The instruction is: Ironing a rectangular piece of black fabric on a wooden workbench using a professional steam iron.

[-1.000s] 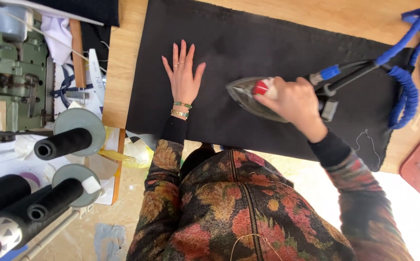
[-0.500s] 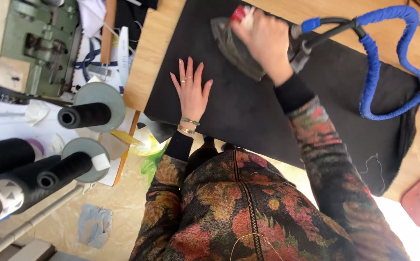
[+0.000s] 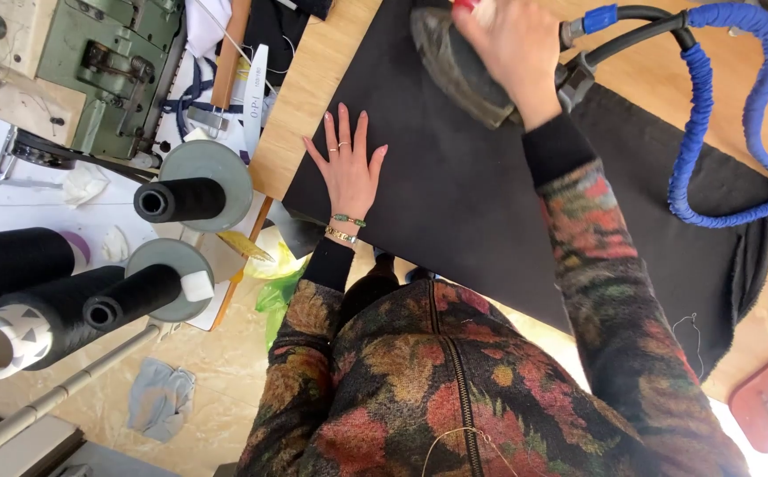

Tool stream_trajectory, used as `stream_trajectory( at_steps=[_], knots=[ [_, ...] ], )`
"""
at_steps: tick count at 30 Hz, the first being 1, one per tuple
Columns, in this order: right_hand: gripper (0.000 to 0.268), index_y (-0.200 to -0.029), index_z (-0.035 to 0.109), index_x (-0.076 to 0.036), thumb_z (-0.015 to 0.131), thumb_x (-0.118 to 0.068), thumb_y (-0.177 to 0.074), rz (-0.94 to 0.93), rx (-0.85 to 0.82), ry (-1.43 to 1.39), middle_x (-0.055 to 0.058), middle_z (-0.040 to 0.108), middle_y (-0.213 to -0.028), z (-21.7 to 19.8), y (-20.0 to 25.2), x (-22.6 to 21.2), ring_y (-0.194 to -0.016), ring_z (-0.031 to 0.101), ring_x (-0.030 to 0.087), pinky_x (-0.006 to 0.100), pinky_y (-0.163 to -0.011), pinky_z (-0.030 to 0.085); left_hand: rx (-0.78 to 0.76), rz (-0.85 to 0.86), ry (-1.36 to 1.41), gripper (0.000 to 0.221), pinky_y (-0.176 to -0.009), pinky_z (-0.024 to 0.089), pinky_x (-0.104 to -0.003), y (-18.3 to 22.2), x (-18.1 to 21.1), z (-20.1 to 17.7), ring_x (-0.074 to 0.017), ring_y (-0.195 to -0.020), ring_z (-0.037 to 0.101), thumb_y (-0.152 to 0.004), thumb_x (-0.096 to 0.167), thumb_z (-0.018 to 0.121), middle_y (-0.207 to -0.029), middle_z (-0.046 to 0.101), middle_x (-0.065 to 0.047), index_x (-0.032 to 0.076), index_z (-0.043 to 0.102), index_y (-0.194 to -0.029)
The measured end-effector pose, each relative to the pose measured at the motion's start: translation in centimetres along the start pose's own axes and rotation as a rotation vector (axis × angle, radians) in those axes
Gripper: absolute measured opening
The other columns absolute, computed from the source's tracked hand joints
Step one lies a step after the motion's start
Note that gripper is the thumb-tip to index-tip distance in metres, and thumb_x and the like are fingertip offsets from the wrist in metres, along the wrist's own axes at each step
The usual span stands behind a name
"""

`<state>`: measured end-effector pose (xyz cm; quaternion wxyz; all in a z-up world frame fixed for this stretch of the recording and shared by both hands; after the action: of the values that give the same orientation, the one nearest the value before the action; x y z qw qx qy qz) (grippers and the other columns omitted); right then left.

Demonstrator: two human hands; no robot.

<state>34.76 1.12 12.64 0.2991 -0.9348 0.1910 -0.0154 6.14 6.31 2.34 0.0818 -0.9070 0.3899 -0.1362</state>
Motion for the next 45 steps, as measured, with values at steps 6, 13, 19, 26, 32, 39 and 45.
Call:
stream_trajectory(
  at_steps=[6,13,19,26,32,39,45],
  knots=[
    [0.067,-0.097,0.068,-0.009,0.056,-0.073,-0.11,-0.08,-0.317,0.095,0.008,0.066,-0.065,-2.2,3.0,-6.2,-0.055,0.067,0.031,0.043,-0.05,0.051,-0.008,-0.014,0.042,0.053,-0.118,0.012,-0.078,-1.3,-0.9,0.3,-0.0329,-0.157,0.018,-0.112,0.051,0.049,-0.169,0.026,-0.008,0.023,0.05,-0.157],
    [0.065,-0.089,0.064,-0.012,0.059,-0.074,-0.107,-0.182,-0.312,0.125,-0.002,0.051,-0.048,-3.3,4.8,-10.5,-0.04,0.051,0.018,0.032,-0.055,0.042,0.067,-0.056,0.154,0.045,-0.116,0.015,-0.077,-2.9,-2.1,-0.1,-0.0341,-0.153,0.026,-0.111,0.044,0.048,-0.158,0.045,-0.002,0.015,0.062,-0.143],
    [0.066,-0.088,0.064,-0.016,0.055,-0.079,-0.108,-0.054,-0.227,0.247,0.0,0.06,-0.057,0.1,1.9,-6.7,-0.047,0.063,0.023,0.038,-0.051,0.048,0.195,-0.088,0.183,0.035,-0.09,0.046,-0.048,-6.4,-3.2,-1.3,-0.0286,-0.118,0.061,-0.104,0.031,0.066,-0.129,0.062,-0.004,0.017,0.06,-0.136],
    [0.067,-0.104,0.066,-0.013,0.062,-0.08,-0.11,0.015,-0.153,0.278,0.003,0.059,-0.057,1.5,0.4,-0.8,-0.05,0.065,0.027,0.039,-0.042,0.046,-0.055,-0.257,0.454,0.039,-0.074,0.05,-0.051,-13.6,-5.4,6.4,-0.0265,-0.092,0.069,-0.093,0.036,0.075,-0.091,0.071,0.001,0.019,0.064,-0.126],
    [0.06,-0.095,0.067,-0.014,0.064,-0.072,-0.108,-0.108,-0.291,0.139,0.005,0.061,-0.061,-4.5,4.6,-4.5,-0.053,0.064,0.029,0.041,-0.055,0.05,-0.294,-0.258,0.51,0.038,-0.06,0.043,-0.041,-18.6,-4.8,10.7,-0.0184,-0.066,0.062,-0.086,0.056,0.073,-0.064,0.052,0.011,0.026,0.055,-0.07],
    [0.068,-0.074,0.052,-0.016,0.054,-0.077,-0.104,-0.262,-0.504,0.043,0.0,0.045,-0.05,-6.6,9.5,-7.6,-0.042,0.042,0.024,0.036,-0.062,0.042,-0.209,-0.282,0.503,0.032,-0.06,0.045,-0.044,-20.5,-5.9,12.2,-0.0214,-0.065,0.065,-0.086,0.048,0.074,-0.062,0.057,0.013,0.031,0.054,-0.068],
    [0.062,-0.087,0.059,-0.014,0.062,-0.073,-0.106,-0.216,-0.348,0.142,-0.001,0.051,-0.05,-5.2,7.0,-9.1,-0.043,0.053,0.019,0.031,-0.061,0.041,-0.154,-0.306,0.584,0.012,-0.061,0.052,-0.042,-20.0,-6.5,9.9,-0.0175,-0.074,0.072,-0.085,0.036,0.078,-0.075,0.073,0.012,0.029,0.069,-0.083]
  ],
)
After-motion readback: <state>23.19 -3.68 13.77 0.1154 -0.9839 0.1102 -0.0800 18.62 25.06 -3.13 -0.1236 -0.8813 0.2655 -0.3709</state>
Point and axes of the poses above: each hand's wrist, its own y-axis away from the middle knuckle, its own z-axis out of the palm, x = y × z, the point moved 9 cm from there along -y, towards the middle knuckle
